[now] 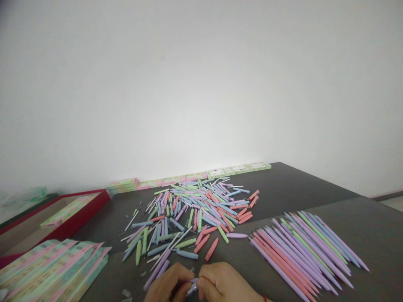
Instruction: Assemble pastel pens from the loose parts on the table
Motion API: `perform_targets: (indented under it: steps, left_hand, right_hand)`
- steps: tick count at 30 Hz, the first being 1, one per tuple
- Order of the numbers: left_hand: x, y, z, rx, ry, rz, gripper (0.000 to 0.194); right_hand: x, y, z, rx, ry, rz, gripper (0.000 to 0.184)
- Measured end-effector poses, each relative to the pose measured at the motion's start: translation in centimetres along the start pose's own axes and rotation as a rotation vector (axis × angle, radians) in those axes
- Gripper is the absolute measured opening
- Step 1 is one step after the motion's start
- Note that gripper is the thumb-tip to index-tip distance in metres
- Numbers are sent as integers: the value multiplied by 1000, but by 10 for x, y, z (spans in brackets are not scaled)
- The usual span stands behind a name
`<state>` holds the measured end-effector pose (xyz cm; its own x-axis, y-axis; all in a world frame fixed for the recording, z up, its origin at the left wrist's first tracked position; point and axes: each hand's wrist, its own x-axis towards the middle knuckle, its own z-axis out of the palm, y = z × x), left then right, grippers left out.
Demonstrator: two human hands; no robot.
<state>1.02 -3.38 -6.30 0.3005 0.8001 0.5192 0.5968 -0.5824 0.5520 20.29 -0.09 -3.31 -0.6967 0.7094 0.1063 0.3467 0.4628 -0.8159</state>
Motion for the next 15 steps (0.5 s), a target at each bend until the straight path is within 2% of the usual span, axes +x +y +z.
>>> perform_targets:
  steps: [5,9,15]
  left_hand:
    - [0,1,0,2,25,34,17]
    - [0,2,0,-12,31,40,16]
    - [2,7,-4,-64,-10,-22,13]
  right_hand:
    - [1,-2,0,74,-17,37,43]
    - [1,1,2,123,-28,36,44]
    - [1,5,4,105,-10,14,46]
